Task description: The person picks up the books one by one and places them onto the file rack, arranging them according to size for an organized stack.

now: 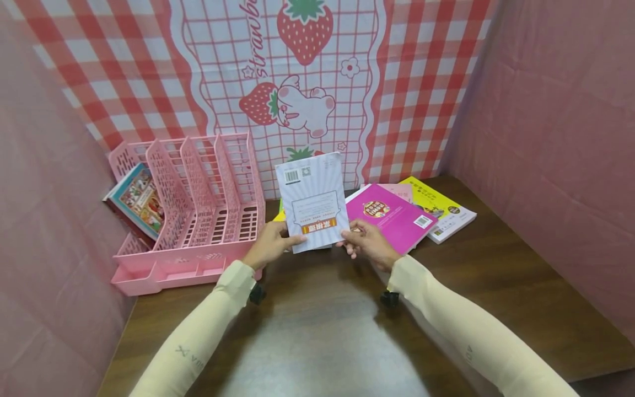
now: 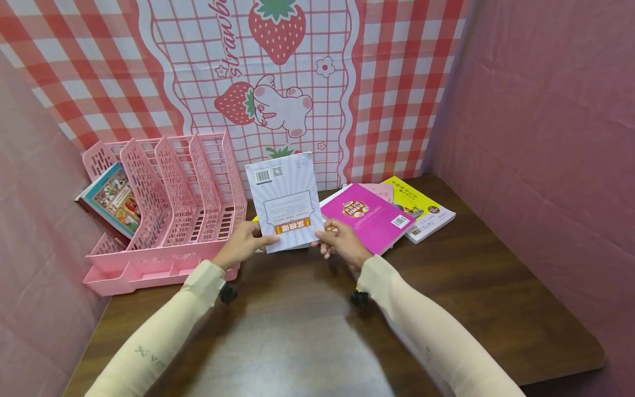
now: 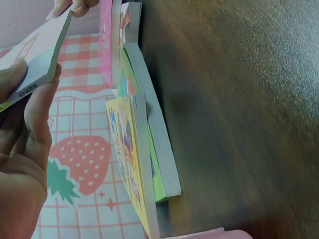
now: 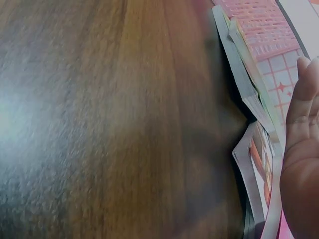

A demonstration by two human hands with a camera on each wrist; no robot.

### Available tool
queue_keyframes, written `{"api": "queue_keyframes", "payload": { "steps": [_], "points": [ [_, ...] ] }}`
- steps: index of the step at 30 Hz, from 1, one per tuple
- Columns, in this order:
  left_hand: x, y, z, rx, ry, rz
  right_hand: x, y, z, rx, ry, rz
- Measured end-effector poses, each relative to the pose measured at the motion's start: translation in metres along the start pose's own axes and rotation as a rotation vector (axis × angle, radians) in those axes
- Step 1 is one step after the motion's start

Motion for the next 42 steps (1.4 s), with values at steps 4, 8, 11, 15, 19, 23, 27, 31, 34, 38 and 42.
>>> {"api": "queue_keyframes", "payload": {
  "steps": [4, 8, 11, 15, 19, 23, 27, 31, 34, 38, 42],
  "points": [
    [0.0, 0.001, -0.004, 0.038, 0.013, 0.008, 0.002, -0.004, 0.003, 0.026, 0.056, 0.038],
    [0.002, 0.002, -0.008, 0.072, 0.01, 0.031, 0.003, -0.006, 0.005, 0.023, 0.081, 0.069],
    [0.003, 0.002, -0.014, 0.106, 0.027, 0.03, 0.002, -0.005, 0.008, 0.011, 0.086, 0.089],
    [0.003, 0.004, -0.021, 0.15, 0.029, 0.024, 0.001, -0.005, 0.012, 0.005, 0.1, 0.111],
    [0.002, 0.007, -0.029, 0.194, 0.01, 0.021, 0.001, -0.006, 0.016, 0.005, 0.12, 0.121],
    [0.001, 0.01, -0.035, 0.219, 0.0, 0.02, 0.002, -0.008, 0.02, -0.021, 0.151, 0.113],
    [-0.002, 0.011, -0.039, 0.225, 0.008, 0.028, 0.003, -0.01, 0.024, -0.047, 0.164, 0.104],
    [-0.005, 0.014, -0.044, 0.242, 0.031, 0.035, 0.004, -0.011, 0.029, -0.054, 0.16, 0.097],
    [-0.007, 0.015, -0.048, 0.25, 0.049, 0.047, 0.005, -0.012, 0.032, -0.057, 0.159, 0.097],
    [-0.007, 0.016, -0.054, 0.285, 0.03, 0.06, 0.007, -0.014, 0.036, -0.054, 0.148, 0.109],
    [-0.006, 0.019, -0.062, 0.331, 0.022, 0.058, 0.007, -0.016, 0.042, -0.048, 0.141, 0.124]
  ]
}}
Point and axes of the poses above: each hand's wrist, its own y-axis away from the middle knuckle, its own z-axis out of the palm, x = y × z, the point moved 2 cm from there along -y, towards the middle knuckle, and after that the axes turned 1 degree about -z, right-handed, at the moved point
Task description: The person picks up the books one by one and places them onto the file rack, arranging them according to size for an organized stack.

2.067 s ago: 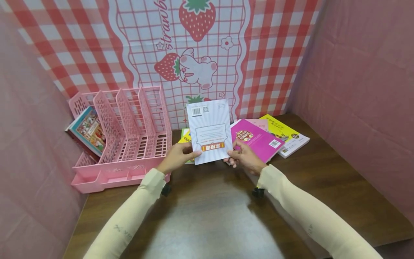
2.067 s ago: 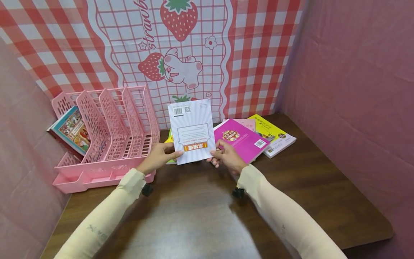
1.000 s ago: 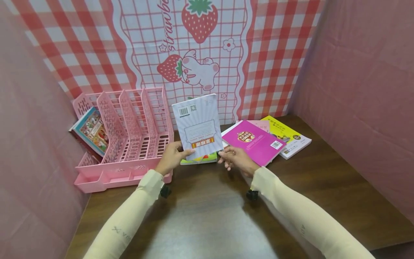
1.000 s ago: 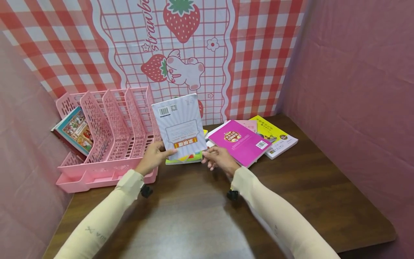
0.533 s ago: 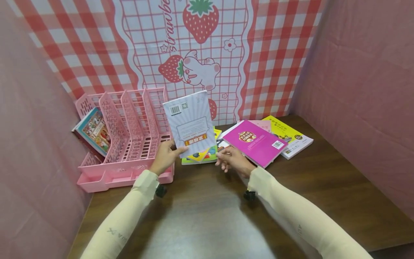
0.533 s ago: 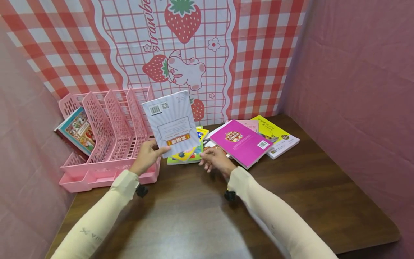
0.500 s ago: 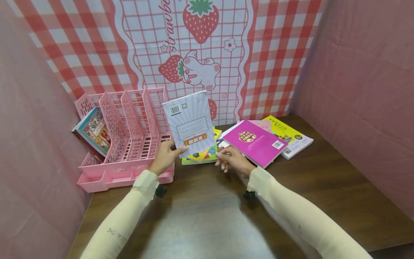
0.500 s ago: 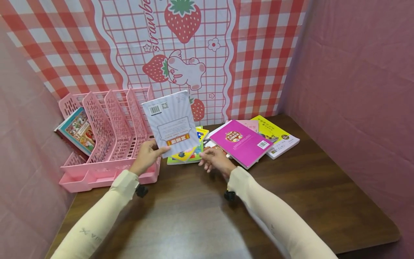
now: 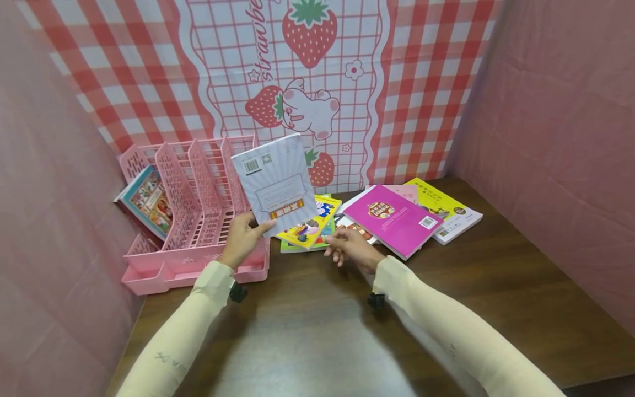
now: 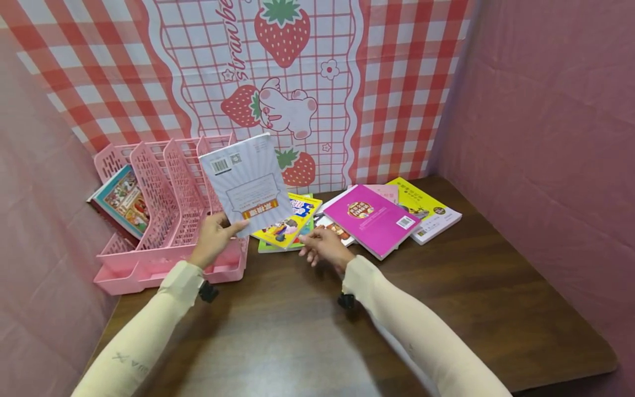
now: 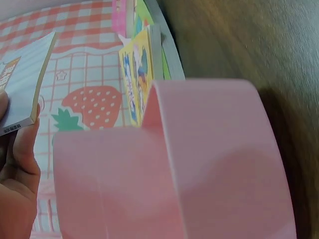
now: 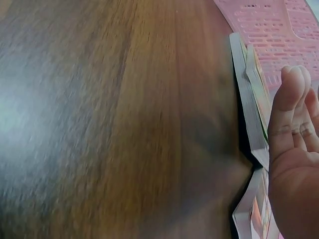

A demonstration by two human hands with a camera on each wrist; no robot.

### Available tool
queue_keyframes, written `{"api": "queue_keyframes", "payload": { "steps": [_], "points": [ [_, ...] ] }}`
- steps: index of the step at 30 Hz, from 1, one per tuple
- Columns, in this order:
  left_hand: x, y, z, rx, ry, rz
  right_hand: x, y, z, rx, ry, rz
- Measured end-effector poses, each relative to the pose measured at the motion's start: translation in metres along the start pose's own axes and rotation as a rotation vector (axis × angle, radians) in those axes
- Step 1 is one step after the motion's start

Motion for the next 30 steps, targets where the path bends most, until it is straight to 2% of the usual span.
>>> {"api": "queue_keyframes", "payload": {
  "steps": [7, 17, 24, 30],
  "points": [
    [-0.002, 0.001, -0.016, 0.059, 0.036, 0.004, -0.005, -0.005, 0.012, -0.035, -0.003, -0.004],
    [-0.009, 0.004, -0.035, 0.14, -0.047, -0.008, -0.006, -0.012, 0.027, -0.04, -0.011, 0.01],
    [-0.011, 0.004, -0.044, 0.172, 0.013, -0.04, -0.008, -0.018, 0.044, -0.063, -0.018, 0.015],
    [-0.014, 0.007, -0.05, 0.211, 0.023, -0.075, -0.009, -0.027, 0.064, -0.091, 0.036, 0.003]
  ]
}}
Point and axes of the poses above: each hand's wrist, its own y-axis away from the middle knuckle, its own z-axis out of the palm, x = y × z, the point moved 2 cm from there along -y, towards the middle knuckle, and after that the axes turned 1 degree about -z, right-handed, at the moved point
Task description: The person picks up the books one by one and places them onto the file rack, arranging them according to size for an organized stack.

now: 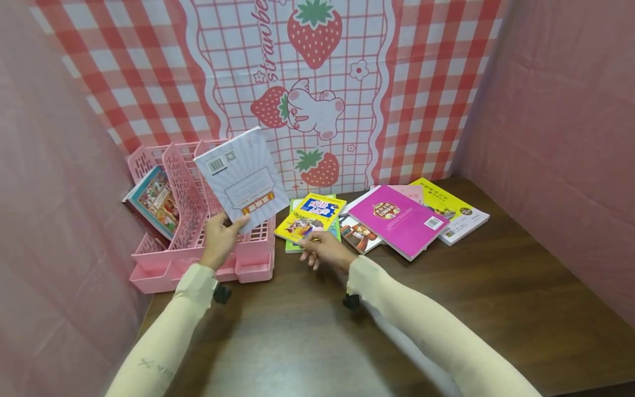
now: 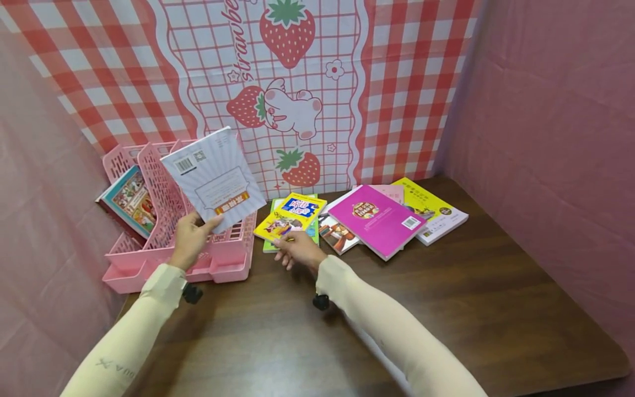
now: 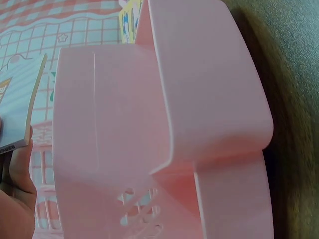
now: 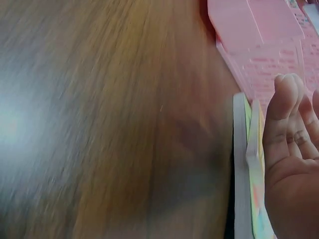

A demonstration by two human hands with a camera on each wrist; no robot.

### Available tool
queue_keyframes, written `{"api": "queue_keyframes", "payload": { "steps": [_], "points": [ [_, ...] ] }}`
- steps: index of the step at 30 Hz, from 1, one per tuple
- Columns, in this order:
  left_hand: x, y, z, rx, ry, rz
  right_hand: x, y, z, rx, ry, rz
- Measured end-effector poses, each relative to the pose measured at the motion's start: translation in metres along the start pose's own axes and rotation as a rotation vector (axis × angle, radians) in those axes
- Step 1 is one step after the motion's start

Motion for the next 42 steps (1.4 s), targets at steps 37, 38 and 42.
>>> {"api": "queue_keyframes", "payload": {
  "steps": [37, 38, 42],
  "points": [
    [-0.005, 0.0, -0.013, 0.071, -0.107, 0.005, -0.028, -0.031, 0.08, 0.048, 0.127, 0.111],
    [-0.005, 0.0, -0.014, 0.072, -0.108, 0.007, -0.028, -0.031, 0.08, 0.045, 0.126, 0.121],
    [-0.005, 0.0, -0.016, 0.072, -0.1, 0.01, -0.031, -0.03, 0.078, 0.037, 0.132, 0.146]
  ]
}}
Point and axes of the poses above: each hand's wrist, its own y-axis away from the middle knuckle, its own z-axis out of the palm, x = y × z, the point moved 2 cm from there along -y, towards the middle knuckle, and after that the axes turned 1 degree about -z, right-handed, at the moved point
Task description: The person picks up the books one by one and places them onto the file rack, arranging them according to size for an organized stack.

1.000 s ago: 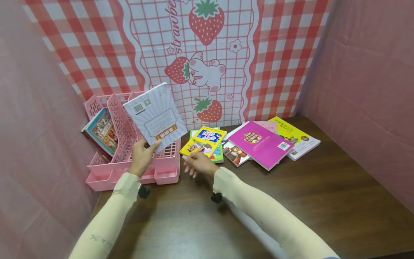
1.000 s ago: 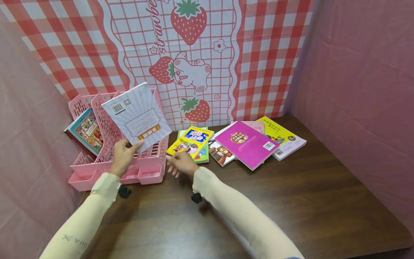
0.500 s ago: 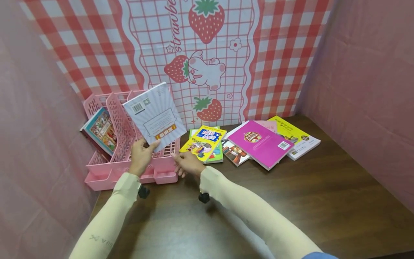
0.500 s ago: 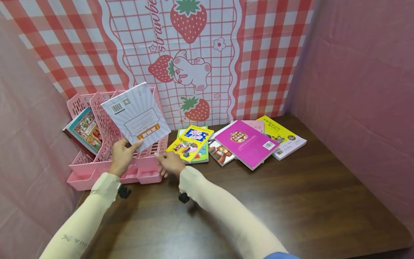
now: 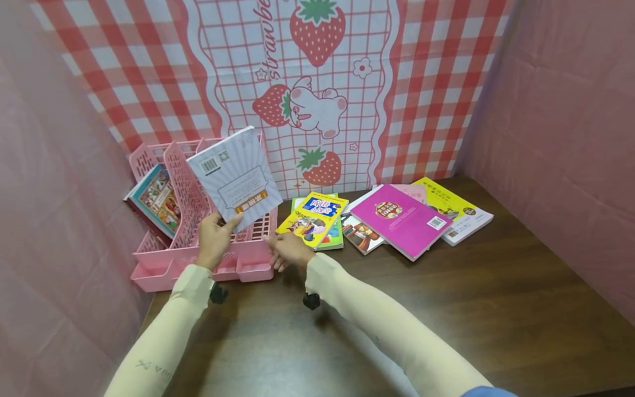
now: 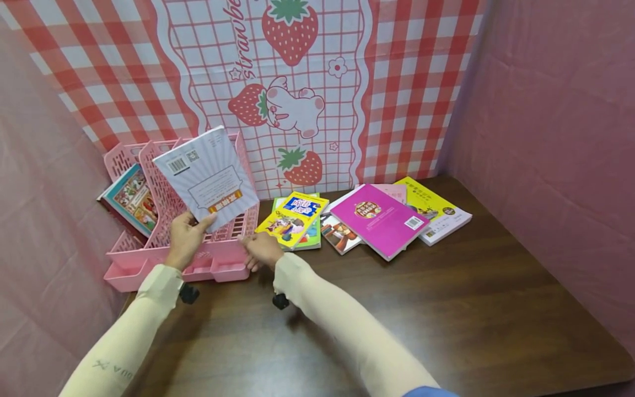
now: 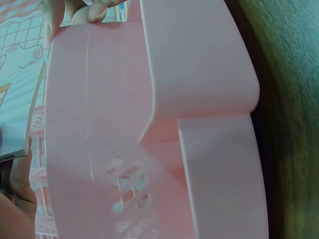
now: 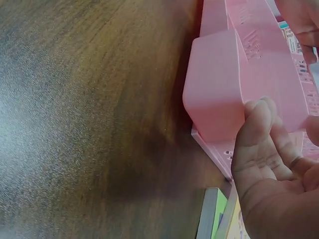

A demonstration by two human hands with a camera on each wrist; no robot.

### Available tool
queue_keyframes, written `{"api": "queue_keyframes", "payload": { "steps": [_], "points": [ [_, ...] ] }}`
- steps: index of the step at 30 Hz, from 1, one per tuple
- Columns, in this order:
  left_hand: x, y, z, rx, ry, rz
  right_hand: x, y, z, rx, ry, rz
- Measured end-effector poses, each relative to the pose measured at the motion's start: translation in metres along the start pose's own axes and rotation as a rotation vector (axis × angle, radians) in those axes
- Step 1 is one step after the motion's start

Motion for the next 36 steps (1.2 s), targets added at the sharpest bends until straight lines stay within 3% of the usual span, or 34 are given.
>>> {"api": "queue_keyframes", "payload": {
  "steps": [11, 22, 36],
  "points": [
    [-0.007, 0.0, -0.015, 0.046, -0.029, 0.013, 0.002, -0.001, -0.002, 0.008, -0.04, 0.05],
    [-0.014, -0.001, -0.031, 0.066, -0.061, -0.04, 0.001, 0.0, -0.002, 0.018, -0.06, 0.051],
    [-0.018, -0.002, -0.053, 0.169, -0.163, -0.045, 0.001, -0.002, -0.002, 0.015, -0.054, 0.05]
  ]
}}
Point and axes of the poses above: each hand's wrist, its own y-axis away from the middle knuckle, its own z-axis out of the palm, x = y × z, the point moved 2 cm from there along -y, towards the middle knuckle, and after that the axes turned 1 degree about -z, right-handed, at the moved point
